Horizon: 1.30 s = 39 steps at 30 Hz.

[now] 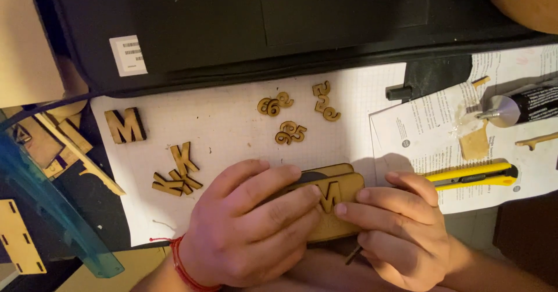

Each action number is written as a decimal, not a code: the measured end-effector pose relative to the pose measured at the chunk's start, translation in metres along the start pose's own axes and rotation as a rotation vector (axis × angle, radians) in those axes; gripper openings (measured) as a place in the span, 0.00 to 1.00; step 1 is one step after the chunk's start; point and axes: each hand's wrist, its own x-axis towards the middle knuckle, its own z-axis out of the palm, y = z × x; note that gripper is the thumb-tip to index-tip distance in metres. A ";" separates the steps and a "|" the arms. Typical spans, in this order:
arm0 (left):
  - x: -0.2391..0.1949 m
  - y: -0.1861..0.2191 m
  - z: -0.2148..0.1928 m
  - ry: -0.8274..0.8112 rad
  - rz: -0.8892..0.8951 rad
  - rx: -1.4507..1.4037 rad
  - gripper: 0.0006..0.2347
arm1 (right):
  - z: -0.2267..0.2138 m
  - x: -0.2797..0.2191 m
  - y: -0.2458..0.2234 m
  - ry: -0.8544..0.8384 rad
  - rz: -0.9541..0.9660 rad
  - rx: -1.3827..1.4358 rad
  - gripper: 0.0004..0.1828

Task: The person applies glue to small wooden letters and sticks them onto a rectangular wooden base. They handle the letters 'K', 'M', and '5', positioning each one carefully on the board. The person uses a small stick to spread the adhesive and presses the letters down to secure them.

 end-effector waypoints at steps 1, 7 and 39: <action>0.000 0.001 0.000 0.004 -0.006 0.010 0.09 | 0.001 0.001 0.000 0.025 -0.008 0.000 0.08; -0.003 0.002 0.000 0.008 0.001 0.029 0.10 | 0.006 -0.007 -0.004 0.117 0.084 -0.011 0.16; 0.002 -0.003 -0.001 -0.011 -0.073 -0.015 0.07 | 0.004 -0.003 0.000 0.020 0.042 -0.044 0.13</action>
